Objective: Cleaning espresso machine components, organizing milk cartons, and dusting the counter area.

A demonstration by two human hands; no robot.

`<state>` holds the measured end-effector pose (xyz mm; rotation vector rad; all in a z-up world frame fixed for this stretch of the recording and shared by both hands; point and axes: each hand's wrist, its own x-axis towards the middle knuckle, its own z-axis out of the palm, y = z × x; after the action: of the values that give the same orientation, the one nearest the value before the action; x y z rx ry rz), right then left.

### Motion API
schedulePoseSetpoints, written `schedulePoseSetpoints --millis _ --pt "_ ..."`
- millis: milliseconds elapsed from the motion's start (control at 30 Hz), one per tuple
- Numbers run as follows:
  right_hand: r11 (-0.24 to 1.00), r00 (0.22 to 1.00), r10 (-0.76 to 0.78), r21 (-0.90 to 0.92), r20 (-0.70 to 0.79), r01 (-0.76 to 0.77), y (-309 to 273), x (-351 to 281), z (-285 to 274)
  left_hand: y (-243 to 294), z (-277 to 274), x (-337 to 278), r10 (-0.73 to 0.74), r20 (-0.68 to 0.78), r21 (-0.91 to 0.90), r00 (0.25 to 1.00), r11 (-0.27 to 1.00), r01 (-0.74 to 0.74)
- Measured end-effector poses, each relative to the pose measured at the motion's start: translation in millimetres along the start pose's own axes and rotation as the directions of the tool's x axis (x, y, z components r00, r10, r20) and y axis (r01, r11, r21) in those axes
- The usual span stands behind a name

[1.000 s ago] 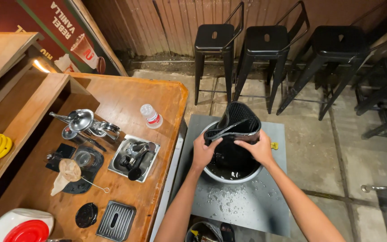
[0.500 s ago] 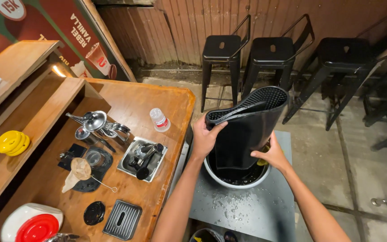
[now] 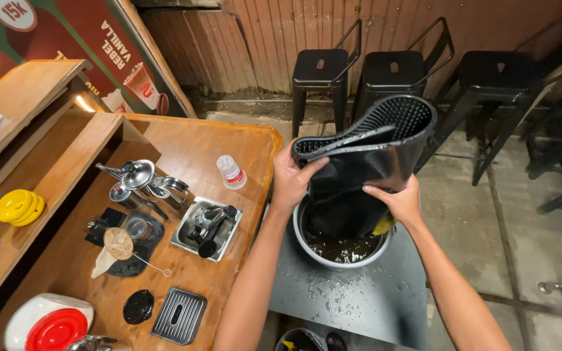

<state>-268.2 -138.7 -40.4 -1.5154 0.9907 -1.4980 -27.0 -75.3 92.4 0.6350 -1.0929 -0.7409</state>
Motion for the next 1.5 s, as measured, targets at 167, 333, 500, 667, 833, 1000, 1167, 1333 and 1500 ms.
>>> schedulePoseSetpoints --millis 167,333,500,667,833,1000,1167,1333,1500 --pt "1.000 0.997 -0.015 -0.013 -0.070 0.014 -27 -2 8 7 -1 5 0.010 -0.018 -0.032 1.000 0.999 -0.011" --pt "1.000 0.995 -0.017 0.003 -0.095 0.017 -34 -3 10 12 -2 5 -0.002 -0.027 -0.051 1.000 0.999 0.000" --pt "1.000 0.996 -0.028 0.000 -0.088 0.028 -32 -6 8 23 -1 5 0.012 -0.032 -0.057 0.999 0.998 -0.014" --pt "1.000 0.994 -0.004 0.016 -0.105 0.006 -32 -9 5 17 -6 5 0.045 -0.015 -0.046 0.999 0.998 -0.046" --pt "0.999 0.994 0.010 0.049 -0.106 -0.005 -40 -15 6 19 -13 7 0.099 0.067 0.000 0.993 0.995 -0.100" --pt "0.998 0.996 -0.019 0.061 -0.085 0.024 -44 -12 4 6 -42 8 0.085 0.271 0.223 0.959 0.963 -0.148" --pt "0.998 0.995 -0.031 0.047 -0.092 0.035 -16 -13 -7 -96 -96 -29 -0.223 0.183 0.451 0.957 0.885 0.120" --pt "0.998 0.993 -0.057 0.003 -0.101 0.058 52 -5 -28 -34 -66 -31 -0.171 0.142 0.506 0.975 0.859 0.076" --pt "0.999 0.993 -0.049 -0.017 -0.106 0.047 38 -3 -24 -59 -67 -38 -0.205 0.059 0.451 0.977 0.879 0.157"
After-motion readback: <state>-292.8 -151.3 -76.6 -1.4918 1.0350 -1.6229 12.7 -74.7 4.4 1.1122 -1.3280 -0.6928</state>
